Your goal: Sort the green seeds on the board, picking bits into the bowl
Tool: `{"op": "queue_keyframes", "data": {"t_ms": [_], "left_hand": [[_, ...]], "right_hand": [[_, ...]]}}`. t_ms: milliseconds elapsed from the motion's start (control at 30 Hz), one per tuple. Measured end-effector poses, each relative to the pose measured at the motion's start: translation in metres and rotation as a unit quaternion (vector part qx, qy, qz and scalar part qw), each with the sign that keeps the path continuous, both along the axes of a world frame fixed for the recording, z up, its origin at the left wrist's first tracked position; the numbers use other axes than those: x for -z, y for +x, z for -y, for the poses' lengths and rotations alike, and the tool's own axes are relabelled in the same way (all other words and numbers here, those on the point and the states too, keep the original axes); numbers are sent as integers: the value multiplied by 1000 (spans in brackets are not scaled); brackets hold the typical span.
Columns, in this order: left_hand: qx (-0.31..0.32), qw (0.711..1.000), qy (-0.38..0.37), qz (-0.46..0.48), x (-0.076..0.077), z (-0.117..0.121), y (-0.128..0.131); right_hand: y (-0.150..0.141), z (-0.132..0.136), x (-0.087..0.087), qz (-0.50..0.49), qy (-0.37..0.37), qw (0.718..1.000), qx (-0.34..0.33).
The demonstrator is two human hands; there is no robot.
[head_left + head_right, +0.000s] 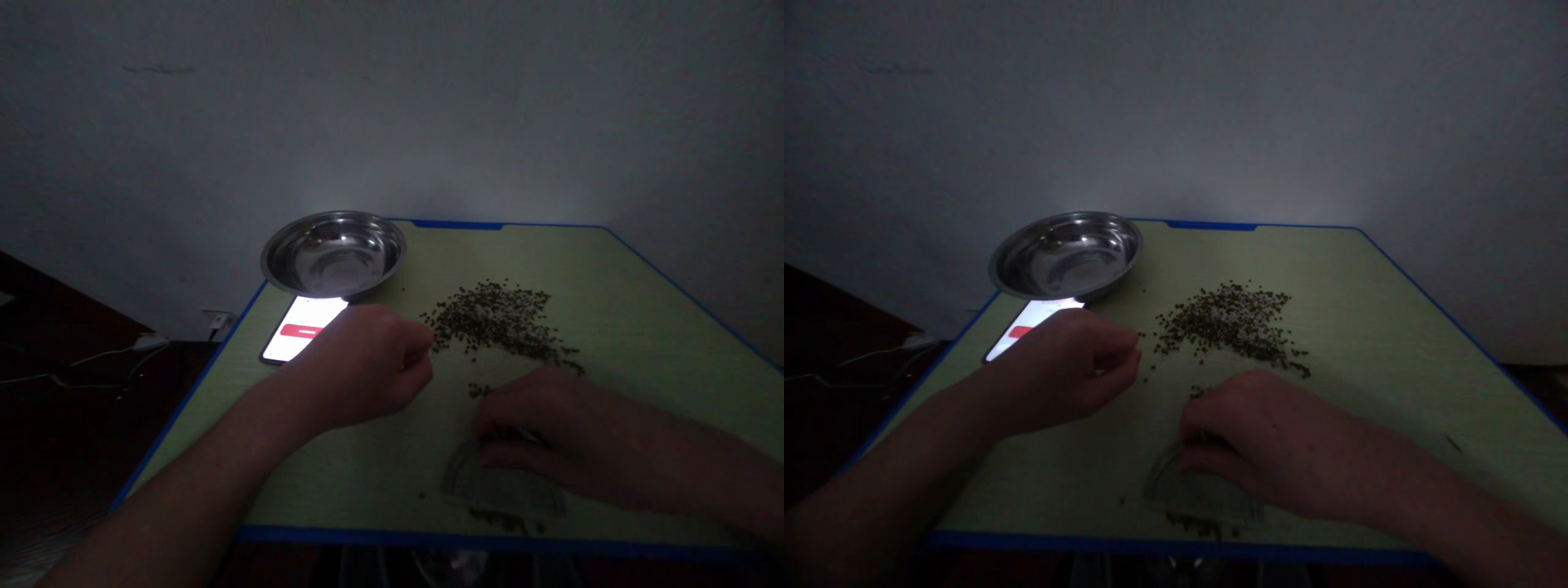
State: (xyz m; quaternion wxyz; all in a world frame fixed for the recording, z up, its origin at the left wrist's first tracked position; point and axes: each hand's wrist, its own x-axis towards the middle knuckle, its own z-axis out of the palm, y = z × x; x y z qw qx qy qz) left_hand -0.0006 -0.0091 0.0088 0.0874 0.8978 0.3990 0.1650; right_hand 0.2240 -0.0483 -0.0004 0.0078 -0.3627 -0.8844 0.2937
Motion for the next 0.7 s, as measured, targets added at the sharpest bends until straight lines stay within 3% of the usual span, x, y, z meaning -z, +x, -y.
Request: {"op": "queue_keyframes", "data": {"t_ms": [400,700], "left_hand": [[-6,1000,-18,1,0,0,0],[-7,1000,-17,0,-1,0,0]], "right_hand": [[-3,9,-7,-4,-43,999,12],[-4,-12,-2,-28,31,999,4]]}}
